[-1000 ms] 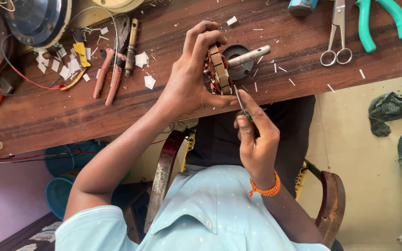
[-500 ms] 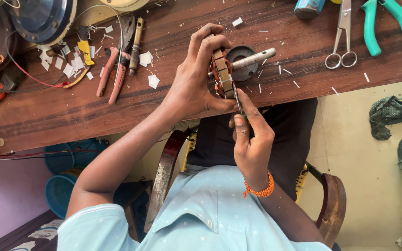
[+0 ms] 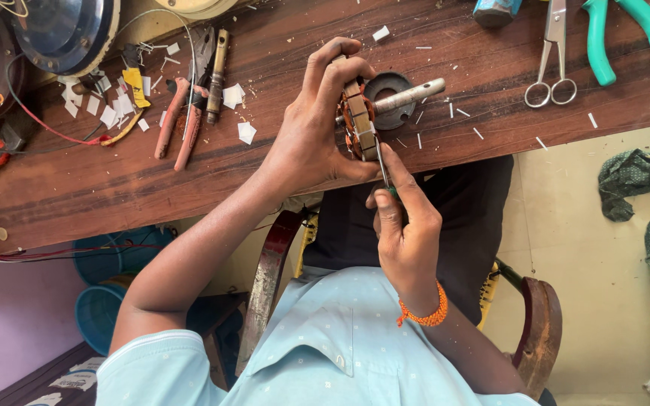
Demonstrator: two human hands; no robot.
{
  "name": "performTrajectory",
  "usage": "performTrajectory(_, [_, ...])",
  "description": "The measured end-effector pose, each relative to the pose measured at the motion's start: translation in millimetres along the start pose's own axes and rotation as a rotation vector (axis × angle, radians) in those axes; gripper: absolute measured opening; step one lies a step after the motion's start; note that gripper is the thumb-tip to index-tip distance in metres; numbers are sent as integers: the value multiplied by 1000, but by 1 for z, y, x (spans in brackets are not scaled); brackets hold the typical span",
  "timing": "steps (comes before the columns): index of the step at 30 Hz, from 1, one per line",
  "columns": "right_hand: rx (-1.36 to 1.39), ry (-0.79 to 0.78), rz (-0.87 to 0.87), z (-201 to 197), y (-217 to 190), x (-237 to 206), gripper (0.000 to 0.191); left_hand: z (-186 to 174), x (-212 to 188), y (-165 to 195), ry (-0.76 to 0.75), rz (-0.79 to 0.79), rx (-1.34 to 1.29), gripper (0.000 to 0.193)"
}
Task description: The person repairs a fan motor armature at a workbench. They insert small white insulation strips between the copper commutator segments by hand, trim the strips with scissors, and use a green-handled screwdriver to press the strips down into the slots, rotating the armature to work around it.
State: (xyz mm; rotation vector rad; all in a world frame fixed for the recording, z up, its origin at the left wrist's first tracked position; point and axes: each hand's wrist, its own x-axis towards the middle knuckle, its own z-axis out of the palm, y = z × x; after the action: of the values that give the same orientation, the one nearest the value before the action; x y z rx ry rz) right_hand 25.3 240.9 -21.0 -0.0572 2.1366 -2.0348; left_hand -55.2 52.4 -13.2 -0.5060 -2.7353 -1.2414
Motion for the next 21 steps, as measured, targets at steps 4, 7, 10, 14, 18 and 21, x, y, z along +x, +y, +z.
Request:
performTrajectory(4, [-49,-20,-39,-6,-8,3,43,1,2,0,-2,6,43,101])
performTrajectory(7, [-55,-22,-6,-10,-14,3,43,2,3,-1,-55,-20,-3,100])
performTrajectory(10, [-231,3,-89,-11,-17,3,43,3,7,-1,-54,59,54,103])
performTrajectory(14, [-416,-3,-337,-18,-15,5,42,-4,14,2,-136,42,39,98])
performTrajectory(18, [-371,-88,-336,-35,-13,1,39,-15,15,13,-270,60,109,102])
performTrajectory(21, [-239,-85,-89,-56,-12,-10,36,-20,16,19,-314,155,171,108])
